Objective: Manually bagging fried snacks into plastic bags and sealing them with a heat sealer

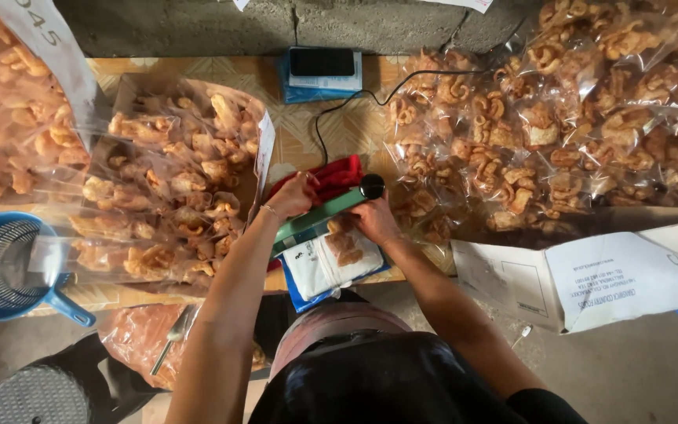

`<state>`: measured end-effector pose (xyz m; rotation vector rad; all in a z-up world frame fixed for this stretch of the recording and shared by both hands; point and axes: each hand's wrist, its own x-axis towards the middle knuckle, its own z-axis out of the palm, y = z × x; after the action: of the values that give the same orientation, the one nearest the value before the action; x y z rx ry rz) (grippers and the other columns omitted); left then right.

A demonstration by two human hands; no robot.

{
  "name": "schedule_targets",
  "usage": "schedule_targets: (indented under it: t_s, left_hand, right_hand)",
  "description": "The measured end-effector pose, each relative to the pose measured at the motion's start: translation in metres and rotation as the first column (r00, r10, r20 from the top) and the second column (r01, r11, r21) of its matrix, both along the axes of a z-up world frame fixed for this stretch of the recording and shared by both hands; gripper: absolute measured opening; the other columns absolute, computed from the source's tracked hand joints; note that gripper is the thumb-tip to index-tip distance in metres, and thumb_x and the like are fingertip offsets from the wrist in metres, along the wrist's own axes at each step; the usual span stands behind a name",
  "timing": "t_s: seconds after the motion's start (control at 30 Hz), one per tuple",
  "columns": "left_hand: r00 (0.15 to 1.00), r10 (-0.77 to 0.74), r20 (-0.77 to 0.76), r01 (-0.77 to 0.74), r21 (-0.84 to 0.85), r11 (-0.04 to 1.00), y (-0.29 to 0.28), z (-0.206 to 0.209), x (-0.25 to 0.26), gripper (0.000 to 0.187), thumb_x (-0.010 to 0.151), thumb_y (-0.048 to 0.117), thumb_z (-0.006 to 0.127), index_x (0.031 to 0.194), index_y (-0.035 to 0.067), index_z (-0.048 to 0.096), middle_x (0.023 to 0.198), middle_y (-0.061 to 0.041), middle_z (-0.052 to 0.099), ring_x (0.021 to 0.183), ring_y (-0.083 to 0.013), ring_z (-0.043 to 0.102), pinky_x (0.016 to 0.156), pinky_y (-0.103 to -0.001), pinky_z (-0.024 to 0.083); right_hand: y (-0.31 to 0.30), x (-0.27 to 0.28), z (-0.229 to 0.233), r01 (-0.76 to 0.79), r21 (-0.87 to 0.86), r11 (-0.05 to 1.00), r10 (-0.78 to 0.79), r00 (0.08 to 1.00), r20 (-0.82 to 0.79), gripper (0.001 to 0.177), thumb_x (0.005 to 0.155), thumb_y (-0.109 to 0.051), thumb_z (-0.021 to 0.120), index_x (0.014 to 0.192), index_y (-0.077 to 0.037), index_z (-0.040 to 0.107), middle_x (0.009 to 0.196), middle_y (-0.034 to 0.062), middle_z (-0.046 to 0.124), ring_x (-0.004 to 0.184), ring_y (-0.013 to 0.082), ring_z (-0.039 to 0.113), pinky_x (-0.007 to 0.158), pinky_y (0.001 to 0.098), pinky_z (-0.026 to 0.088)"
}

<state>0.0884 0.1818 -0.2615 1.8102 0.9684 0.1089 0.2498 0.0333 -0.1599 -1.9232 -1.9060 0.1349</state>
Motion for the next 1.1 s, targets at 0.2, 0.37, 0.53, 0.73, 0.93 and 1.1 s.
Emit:
schedule_targets:
  t_s: [0.2, 0.37, 0.53, 0.73, 0.93, 1.1]
  left_hand:
    - [0.996, 0.052, -0.073, -0.055, -0.045, 0.997, -0.006, 0.052, -0.014, 0.047, 0.076, -0.002, 0.059, 0.122, 0.005, 0.054, 0.105, -0.019, 0.068, 0.105, -0.0375, 0.066, 0.091, -0.042, 0.053]
    - [0.962, 0.273, -0.023, -0.255, -0.44, 0.861, 0.0, 0.028, -0.007, 0.028, 0.081, 0.003, 0.056, 0.106, 0.012, 0.062, 0.074, -0.014, 0.07, 0.069, -0.0259, 0.071, 0.065, -0.033, 0.055]
    - [0.994, 0.076, -0.085, -0.091, -0.195, 0.977, -0.011, 0.098, -0.014, 0.058, 0.069, -0.007, 0.068, 0.124, 0.004, 0.054, 0.087, -0.015, 0.073, 0.09, -0.0311, 0.072, 0.084, -0.038, 0.055]
    - [0.96, 0.233, 0.155, -0.265, 0.229, 0.937, -0.037, 0.066, -0.021, 0.026, 0.07, -0.004, 0.062, 0.093, 0.002, 0.054, 0.078, -0.025, 0.065, 0.082, -0.049, 0.066, 0.067, -0.055, 0.053]
    - [0.908, 0.336, 0.252, -0.25, -0.317, 0.915, -0.135, 0.079, -0.052, 0.063, 0.08, -0.015, 0.058, 0.136, -0.002, 0.032, 0.083, -0.025, 0.063, 0.066, -0.0342, 0.068, 0.054, -0.04, 0.06]
    - [0.677, 0.718, 0.161, -0.354, -0.785, 0.509, -0.152, 0.149, -0.007, 0.068, 0.091, 0.03, 0.07, 0.148, 0.019, 0.035, 0.122, -0.028, 0.052, 0.092, -0.0377, 0.069, 0.069, -0.048, 0.063]
  right_hand:
    - [0.013, 0.067, -0.034, 0.335, 0.07, 0.94, -0.196, 0.694, -0.693, 0.021, 0.07, -0.002, 0.068, 0.086, -0.016, 0.068, 0.083, 0.0067, 0.067, 0.092, 0.019, 0.066, 0.089, 0.0285, 0.046]
    - [0.06, 0.024, 0.101, 0.092, 0.082, 0.992, -0.02, 0.779, -0.626, 0.033, 0.1, -0.012, 0.053, 0.13, -0.021, 0.063, 0.103, 0.0067, 0.067, 0.1, 0.024, 0.065, 0.094, 0.0414, 0.051]
    - [0.086, 0.023, 0.044, -0.026, -0.506, 0.862, -0.001, 0.999, -0.054, 0.046, 0.097, -0.026, 0.051, 0.142, -0.037, 0.047, 0.122, 0.0075, 0.067, 0.118, 0.0336, 0.061, 0.101, 0.0527, 0.044]
    - [0.094, 0.033, 0.005, 0.01, -0.486, 0.874, 0.016, 0.999, 0.05, 0.052, 0.088, -0.015, 0.04, 0.13, -0.04, 0.058, 0.119, -0.0012, 0.066, 0.117, 0.0248, 0.061, 0.094, 0.0509, 0.048]
    - [0.102, 0.046, -0.033, 0.03, -0.49, 0.871, 0.014, 0.996, 0.085, 0.048, 0.082, -0.02, 0.048, 0.127, -0.035, 0.059, 0.106, -0.0018, 0.07, 0.108, 0.0231, 0.065, 0.093, 0.0534, 0.046]
    - [0.097, 0.042, -0.019, 0.032, -0.509, 0.86, 0.02, 0.995, 0.097, 0.044, 0.082, -0.02, 0.045, 0.122, -0.031, 0.061, 0.105, -0.0012, 0.07, 0.109, 0.0212, 0.065, 0.094, 0.0518, 0.046]
